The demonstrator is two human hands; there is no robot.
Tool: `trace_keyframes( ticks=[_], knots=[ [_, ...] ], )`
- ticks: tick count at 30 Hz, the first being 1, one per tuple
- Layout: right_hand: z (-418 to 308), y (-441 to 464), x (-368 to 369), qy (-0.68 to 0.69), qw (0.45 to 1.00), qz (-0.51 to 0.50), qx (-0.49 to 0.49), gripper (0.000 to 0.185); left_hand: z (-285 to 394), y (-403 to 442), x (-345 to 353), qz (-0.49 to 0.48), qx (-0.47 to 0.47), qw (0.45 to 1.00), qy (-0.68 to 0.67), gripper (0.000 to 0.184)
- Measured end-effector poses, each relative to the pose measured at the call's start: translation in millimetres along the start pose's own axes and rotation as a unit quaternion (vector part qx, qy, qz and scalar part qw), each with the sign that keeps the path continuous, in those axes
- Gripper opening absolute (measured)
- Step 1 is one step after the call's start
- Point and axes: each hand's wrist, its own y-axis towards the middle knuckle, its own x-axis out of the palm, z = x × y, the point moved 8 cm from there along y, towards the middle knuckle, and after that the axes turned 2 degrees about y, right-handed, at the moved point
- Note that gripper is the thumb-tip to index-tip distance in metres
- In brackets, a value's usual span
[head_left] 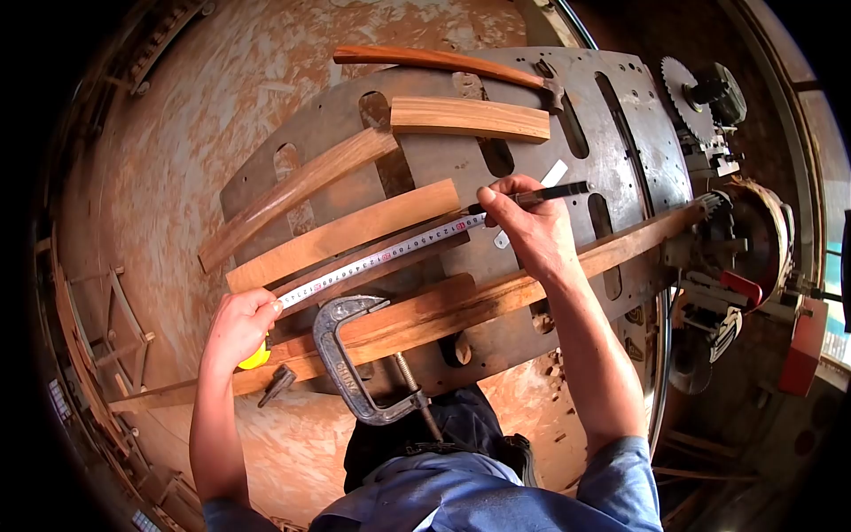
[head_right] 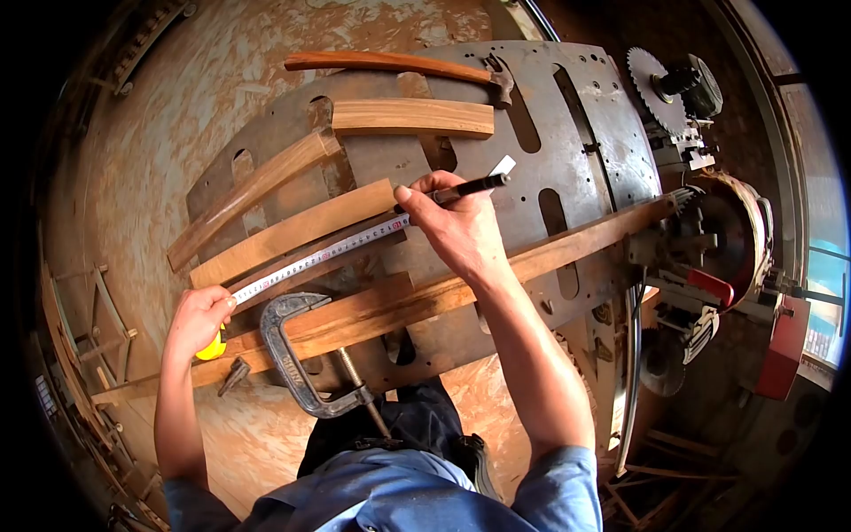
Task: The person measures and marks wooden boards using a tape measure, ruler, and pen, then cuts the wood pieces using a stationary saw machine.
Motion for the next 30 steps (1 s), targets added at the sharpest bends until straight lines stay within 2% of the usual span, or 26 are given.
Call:
trace_keyframes(
  ticks=[11,17,30],
  knots=[
    [2.4,16.2,-3.8,-0.070,0.997,-0.004,0.012,0.029,0.5,-0.9,1.8,0.018,-0.003,1.000,-0.001,0.024],
    [1.8,16.6,-3.7,-0.054,0.998,-0.005,-0.038,0.028,1.6,-0.5,2.3,0.016,-0.004,1.000,0.001,0.024],
    [6.6,17.9,-3.4,-0.046,0.999,-0.006,-0.023,0.028,1.8,2.2,2.2,0.013,-0.011,1.000,0.021,0.024]
  ],
)
